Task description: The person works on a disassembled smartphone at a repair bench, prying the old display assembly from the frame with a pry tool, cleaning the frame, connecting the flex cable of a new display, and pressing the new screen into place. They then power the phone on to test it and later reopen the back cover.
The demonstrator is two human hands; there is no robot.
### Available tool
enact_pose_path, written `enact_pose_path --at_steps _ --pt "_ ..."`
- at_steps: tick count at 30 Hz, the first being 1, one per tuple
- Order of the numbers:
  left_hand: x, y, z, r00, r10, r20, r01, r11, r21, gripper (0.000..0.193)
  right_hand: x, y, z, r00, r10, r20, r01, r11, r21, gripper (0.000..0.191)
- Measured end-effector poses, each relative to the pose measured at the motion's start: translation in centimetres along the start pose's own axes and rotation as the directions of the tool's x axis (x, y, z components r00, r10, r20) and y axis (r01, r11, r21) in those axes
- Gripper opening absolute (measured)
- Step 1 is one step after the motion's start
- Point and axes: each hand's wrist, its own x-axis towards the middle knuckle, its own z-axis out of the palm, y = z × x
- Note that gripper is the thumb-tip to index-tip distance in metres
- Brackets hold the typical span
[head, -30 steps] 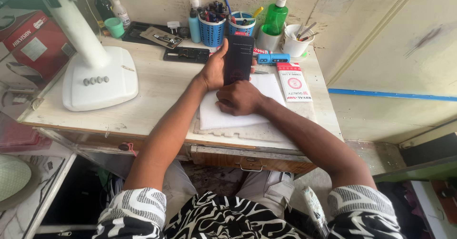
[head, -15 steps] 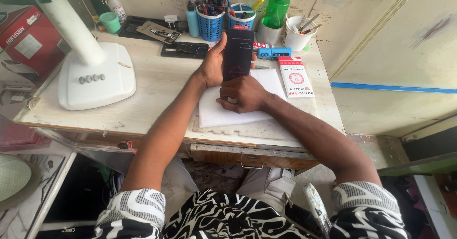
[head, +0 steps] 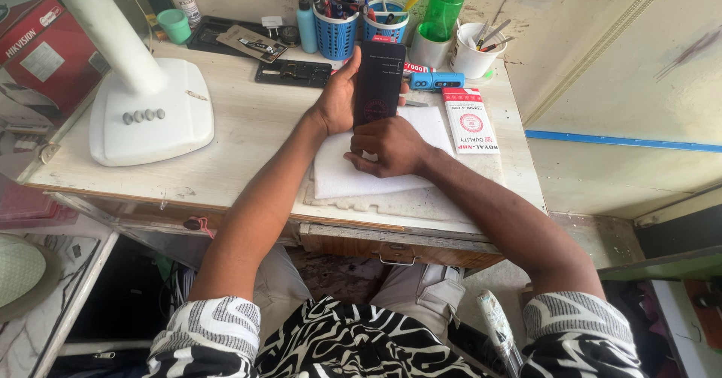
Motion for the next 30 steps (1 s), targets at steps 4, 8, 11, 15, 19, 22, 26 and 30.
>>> enact_pose_path --at_steps 4,8,11,15,19,22,26,30 --pt "-0.06 -0.01 0.09 1.000 0.008 -0.012 -0.008 1.000 0.016 0.084 -0.03 0.02 0.01 1.000 0.016 0.016 -0.016 1.000 0.005 0.027" --pt "-0.04 0.04 0.18 0.999 0.005 -0.032 -0.004 1.000 0.022 0.085 -0.09 0.02 0.03 1.000 0.022 0.018 -0.022 1.000 -0.001 0.027" --pt "-0.03 0.03 0.23 1.000 0.004 -0.014 -0.004 1.000 0.012 0.083 -0.14 0.02 -0.02 1.000 0.020 0.013 -0.020 1.000 -0.005 0.027" --pt "-0.08 -0.01 0.23 1.000 0.005 -0.019 -0.005 1.000 0.015 0.084 -0.19 -0.05 -0.13 1.000 0.021 0.021 -0.021 1.000 0.002 0.027" --pt "-0.05 0.06 0.16 1.000 -0.013 -0.015 0.013 1.000 -0.011 0.084 -0.07 -0.23 -0.27 0.999 0.013 0.051 -0.013 1.000 -0.002 0.024" --pt "0.01 0.08 0.13 1.000 -0.019 -0.007 0.019 1.000 -0.021 0.084 0.03 -0.46 -0.37 0.995 0.011 0.104 -0.015 0.999 0.040 0.018" --pt "0.00 0.07 0.12 1.000 -0.009 0.002 0.009 1.000 -0.007 0.084 0.12 -0.67 -0.47 0.990 0.018 0.137 -0.027 0.998 0.064 0.015" --pt "-0.01 0.03 0.09 1.000 -0.009 -0.012 0.009 1.000 0.004 0.084 0.11 -0.69 -0.54 0.987 0.039 0.154 -0.048 0.998 0.052 0.015"
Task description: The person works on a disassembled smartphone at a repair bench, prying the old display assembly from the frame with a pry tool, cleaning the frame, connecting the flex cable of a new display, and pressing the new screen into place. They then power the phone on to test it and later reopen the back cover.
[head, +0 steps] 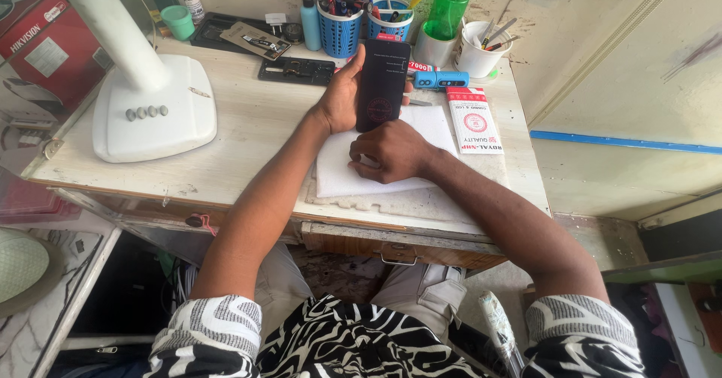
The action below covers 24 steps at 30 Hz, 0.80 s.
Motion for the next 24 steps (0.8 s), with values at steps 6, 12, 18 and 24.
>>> enact_pose_path --at_steps 6,12,18,24 --pt "-0.02 0.05 0.04 1.000 0.002 -0.018 -0.002 1.000 0.013 0.085 0.15 -0.07 0.04 1.000 -0.005 -0.007 0.005 1.000 -0.002 0.015" --pt "-0.11 0.04 0.11 1.000 -0.004 -0.012 0.004 1.000 -0.004 0.084 0.13 -0.12 0.04 1.000 -0.004 -0.006 0.004 1.000 0.001 0.015" --pt "-0.01 0.10 0.14 1.000 -0.009 -0.004 0.009 1.000 -0.013 0.084 0.13 -0.05 0.08 1.000 0.000 0.001 0.000 1.000 0.002 0.015" --pt "-0.01 0.02 0.19 1.000 -0.002 -0.005 0.002 1.000 -0.002 0.085 0.08 -0.05 0.08 1.000 -0.003 -0.001 0.003 1.000 0.002 0.015"
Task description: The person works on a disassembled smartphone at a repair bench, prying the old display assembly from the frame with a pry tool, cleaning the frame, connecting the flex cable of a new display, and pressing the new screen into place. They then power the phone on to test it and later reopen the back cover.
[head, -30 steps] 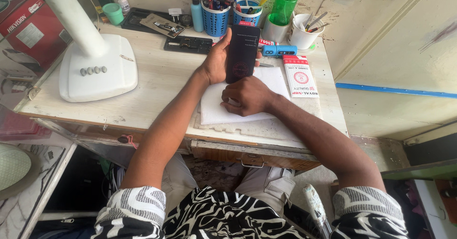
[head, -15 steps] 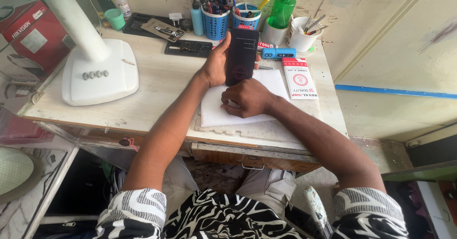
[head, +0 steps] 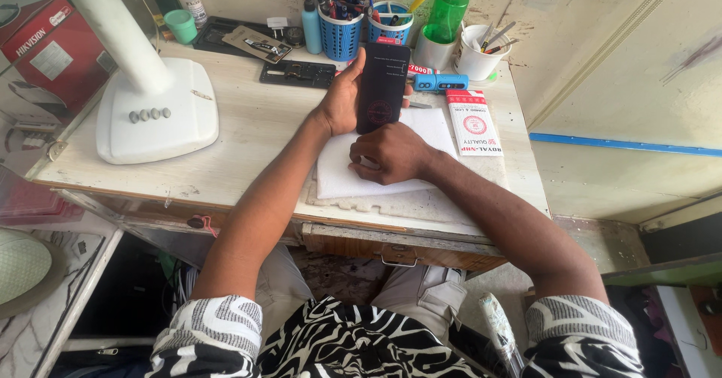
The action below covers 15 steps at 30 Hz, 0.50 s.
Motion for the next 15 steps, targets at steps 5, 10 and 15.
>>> enact_pose_path --at_steps 5,10,15 --pt "0.05 -0.02 -0.04 1.000 0.001 -0.006 -0.001 1.000 0.007 0.087 0.05 0.03 0.06 1.000 0.023 0.015 -0.023 1.000 0.002 0.016" --pt "0.08 -0.03 -0.13 1.000 0.000 -0.018 0.000 1.000 0.013 0.086 0.04 0.13 0.15 0.999 0.026 0.022 -0.026 1.000 -0.012 0.016" --pt "0.04 -0.10 -0.27 1.000 0.003 -0.006 -0.003 1.000 0.006 0.085 -0.03 0.16 0.16 1.000 0.009 0.011 -0.009 1.000 -0.010 0.016"
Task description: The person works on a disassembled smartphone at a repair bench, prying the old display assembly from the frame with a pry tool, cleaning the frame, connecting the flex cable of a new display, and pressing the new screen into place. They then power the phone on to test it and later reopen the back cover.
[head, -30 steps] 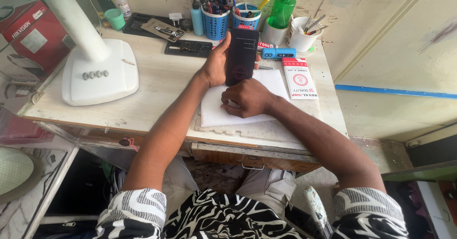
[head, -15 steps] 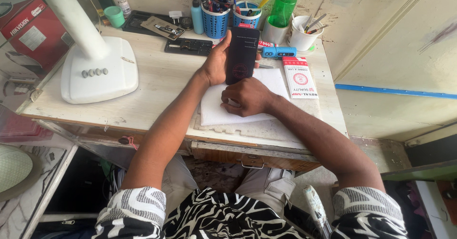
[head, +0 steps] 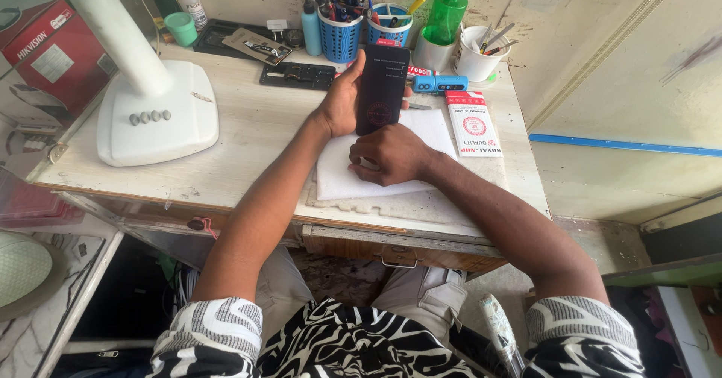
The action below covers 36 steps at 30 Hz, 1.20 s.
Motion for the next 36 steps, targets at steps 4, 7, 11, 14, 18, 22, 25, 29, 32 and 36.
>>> enact_pose_path --at_steps 4,7,11,14,18,22,25,29,32,36 --pt "-0.05 -0.05 0.02 1.000 -0.005 -0.014 0.005 1.000 -0.009 0.085 0.01 -0.05 0.00 1.000 0.005 -0.004 -0.005 1.000 0.000 0.016" --pt "-0.03 0.01 0.03 1.000 -0.013 -0.020 0.013 1.000 -0.009 0.084 0.03 -0.06 -0.07 1.000 0.000 -0.007 0.000 1.000 -0.002 0.016" --pt "-0.07 0.04 -0.02 1.000 -0.014 -0.026 0.014 1.000 -0.003 0.085 0.06 -0.09 -0.12 1.000 0.006 -0.001 -0.006 1.000 -0.002 0.016" --pt "-0.05 -0.02 -0.05 1.000 -0.005 0.000 0.005 1.000 -0.002 0.085 0.07 -0.11 -0.14 1.000 0.013 0.005 -0.014 1.000 0.004 0.017" --pt "-0.03 -0.07 -0.05 1.000 0.002 0.007 -0.002 1.000 0.001 0.084 0.03 -0.14 -0.14 1.000 0.010 0.002 -0.010 1.000 0.006 0.016" --pt "0.02 -0.05 -0.03 1.000 0.007 -0.008 -0.006 1.000 0.019 0.084 0.05 -0.09 -0.10 1.000 0.016 0.000 -0.016 1.000 0.010 0.016" --pt "0.04 -0.08 0.00 1.000 0.005 0.000 -0.005 1.000 0.012 0.085 0.05 -0.02 -0.07 1.000 0.010 0.000 -0.010 1.000 0.011 0.016" --pt "0.04 -0.06 0.04 1.000 0.002 0.005 -0.002 1.000 0.005 0.084 0.04 -0.02 -0.03 1.000 0.007 0.001 -0.007 1.000 0.018 0.016" --pt "0.02 -0.01 0.10 1.000 -0.004 -0.007 0.005 1.000 0.008 0.086 0.07 -0.04 0.00 1.000 0.008 -0.002 -0.008 1.000 0.010 0.016" --pt "-0.05 0.05 0.15 1.000 0.002 -0.005 -0.002 1.000 0.008 0.085 0.09 -0.04 -0.02 1.000 0.005 -0.004 -0.005 1.000 0.017 0.016"
